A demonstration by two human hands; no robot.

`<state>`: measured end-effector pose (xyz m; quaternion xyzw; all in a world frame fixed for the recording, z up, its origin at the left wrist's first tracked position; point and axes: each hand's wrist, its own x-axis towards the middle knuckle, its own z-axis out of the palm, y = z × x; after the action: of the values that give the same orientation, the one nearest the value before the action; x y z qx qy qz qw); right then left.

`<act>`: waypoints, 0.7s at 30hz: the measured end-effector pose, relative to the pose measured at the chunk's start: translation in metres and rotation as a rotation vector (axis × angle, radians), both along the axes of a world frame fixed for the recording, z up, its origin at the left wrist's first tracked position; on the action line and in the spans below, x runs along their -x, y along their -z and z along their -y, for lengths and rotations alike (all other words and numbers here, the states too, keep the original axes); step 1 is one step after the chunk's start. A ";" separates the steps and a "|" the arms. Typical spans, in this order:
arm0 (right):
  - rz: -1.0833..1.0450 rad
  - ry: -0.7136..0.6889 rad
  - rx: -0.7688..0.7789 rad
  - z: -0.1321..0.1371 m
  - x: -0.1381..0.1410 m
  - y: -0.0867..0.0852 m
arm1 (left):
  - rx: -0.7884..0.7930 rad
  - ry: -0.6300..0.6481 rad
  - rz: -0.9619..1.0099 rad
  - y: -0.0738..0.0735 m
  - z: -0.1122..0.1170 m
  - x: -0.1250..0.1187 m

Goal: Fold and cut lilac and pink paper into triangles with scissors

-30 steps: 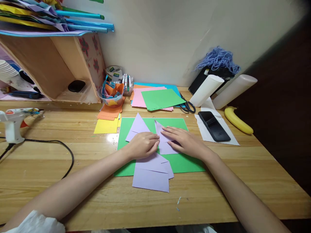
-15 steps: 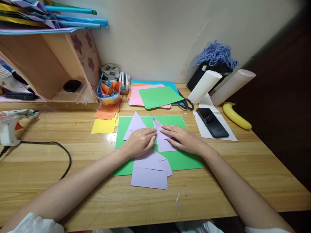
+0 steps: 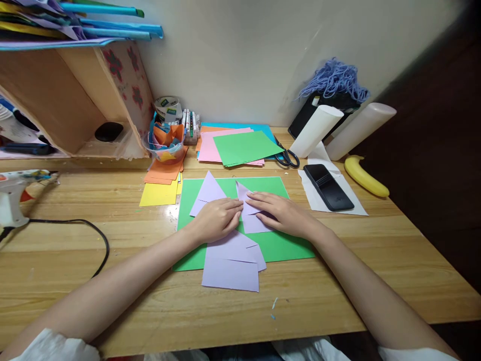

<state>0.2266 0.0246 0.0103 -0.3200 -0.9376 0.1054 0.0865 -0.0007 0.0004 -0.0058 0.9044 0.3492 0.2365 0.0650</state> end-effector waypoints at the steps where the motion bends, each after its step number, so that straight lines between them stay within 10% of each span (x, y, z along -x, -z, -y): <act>1: -0.005 -0.002 -0.001 0.000 0.000 0.000 | -0.004 0.000 0.000 0.000 0.000 0.000; 21: 0.000 0.003 -0.009 0.000 0.002 0.000 | 0.062 0.028 -0.005 -0.001 -0.001 0.000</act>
<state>0.2250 0.0243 0.0103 -0.3208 -0.9376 0.1010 0.0881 -0.0011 0.0011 -0.0046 0.9073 0.3439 0.2224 0.0955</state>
